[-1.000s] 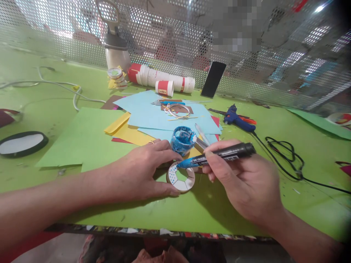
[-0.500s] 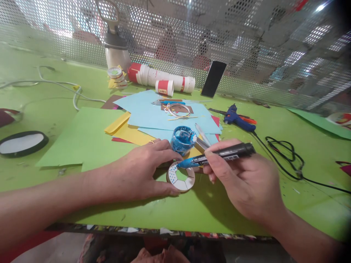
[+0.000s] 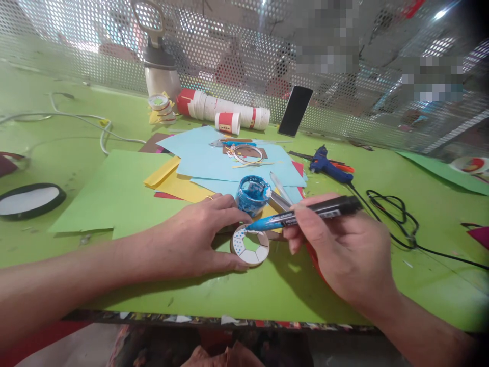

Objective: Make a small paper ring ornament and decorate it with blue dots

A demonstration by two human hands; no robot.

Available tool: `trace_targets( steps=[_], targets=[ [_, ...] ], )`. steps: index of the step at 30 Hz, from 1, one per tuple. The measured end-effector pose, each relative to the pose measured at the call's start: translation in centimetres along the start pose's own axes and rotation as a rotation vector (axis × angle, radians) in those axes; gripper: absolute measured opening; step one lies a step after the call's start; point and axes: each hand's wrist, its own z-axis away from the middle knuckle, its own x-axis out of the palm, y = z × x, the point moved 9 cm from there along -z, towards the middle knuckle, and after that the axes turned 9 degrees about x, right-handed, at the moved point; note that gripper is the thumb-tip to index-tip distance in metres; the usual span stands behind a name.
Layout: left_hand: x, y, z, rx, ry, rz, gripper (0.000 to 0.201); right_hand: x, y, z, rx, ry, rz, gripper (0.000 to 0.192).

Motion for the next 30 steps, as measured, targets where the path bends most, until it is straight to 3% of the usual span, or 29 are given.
trace_targets(
  steps=[3,12,30],
  targets=[
    [-0.1,0.0,0.0,0.005,0.004,-0.009,0.044,-0.8,-0.2,0.1,-0.010,0.063,-0.062,0.013],
    [0.0,-0.1,-0.1,-0.004,-0.007,0.011,0.048,0.1,-1.0,0.5,-0.108,0.022,0.219,0.017],
    [0.1,-0.3,-0.1,-0.034,-0.016,0.016,0.050,0.3,-1.0,0.6,-0.136,0.003,0.203,0.011]
  ],
)
